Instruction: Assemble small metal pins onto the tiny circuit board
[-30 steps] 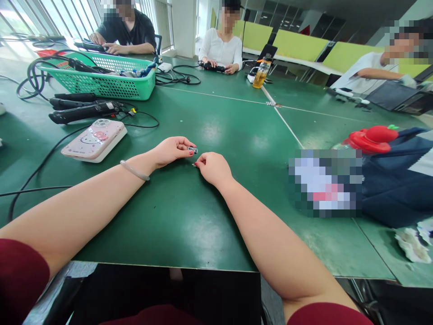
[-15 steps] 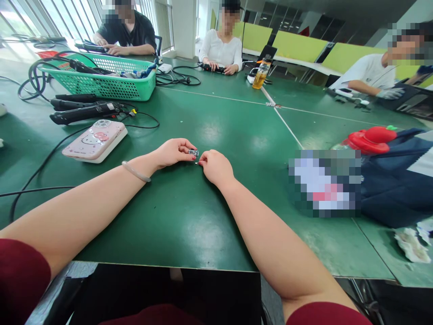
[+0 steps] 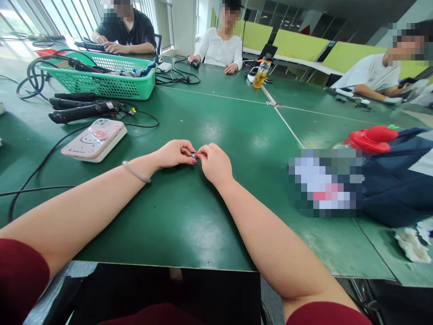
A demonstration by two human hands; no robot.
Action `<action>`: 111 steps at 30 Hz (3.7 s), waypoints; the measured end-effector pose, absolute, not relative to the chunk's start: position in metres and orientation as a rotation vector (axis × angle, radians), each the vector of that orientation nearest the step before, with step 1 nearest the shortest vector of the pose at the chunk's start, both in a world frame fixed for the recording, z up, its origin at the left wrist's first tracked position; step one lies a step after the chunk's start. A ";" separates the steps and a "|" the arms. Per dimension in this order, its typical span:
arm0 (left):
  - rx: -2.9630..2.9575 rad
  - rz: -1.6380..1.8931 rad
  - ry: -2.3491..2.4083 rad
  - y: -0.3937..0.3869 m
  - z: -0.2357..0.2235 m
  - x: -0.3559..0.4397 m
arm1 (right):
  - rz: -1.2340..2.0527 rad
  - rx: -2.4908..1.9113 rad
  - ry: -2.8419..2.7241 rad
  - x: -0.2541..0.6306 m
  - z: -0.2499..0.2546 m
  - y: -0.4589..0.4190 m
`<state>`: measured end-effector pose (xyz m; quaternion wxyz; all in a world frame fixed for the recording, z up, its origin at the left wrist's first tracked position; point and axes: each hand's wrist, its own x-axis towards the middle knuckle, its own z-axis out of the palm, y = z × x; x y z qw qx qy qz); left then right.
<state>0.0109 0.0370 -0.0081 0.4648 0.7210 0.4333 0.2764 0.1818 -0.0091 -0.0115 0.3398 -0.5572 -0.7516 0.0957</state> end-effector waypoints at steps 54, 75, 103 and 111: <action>1.995 0.308 2.491 0.068 0.012 -0.068 | 0.269 -1.619 -2.014 0.190 -0.016 -0.002; 1.855 0.654 2.422 0.074 0.000 -0.071 | 0.336 -1.624 -2.122 0.192 -0.018 0.000; 1.138 0.902 0.858 0.029 -0.001 0.015 | 0.345 -1.540 -2.214 0.188 -0.017 0.004; 1.464 0.940 1.127 0.038 -0.007 0.014 | 0.404 -1.486 -2.120 0.190 -0.020 0.004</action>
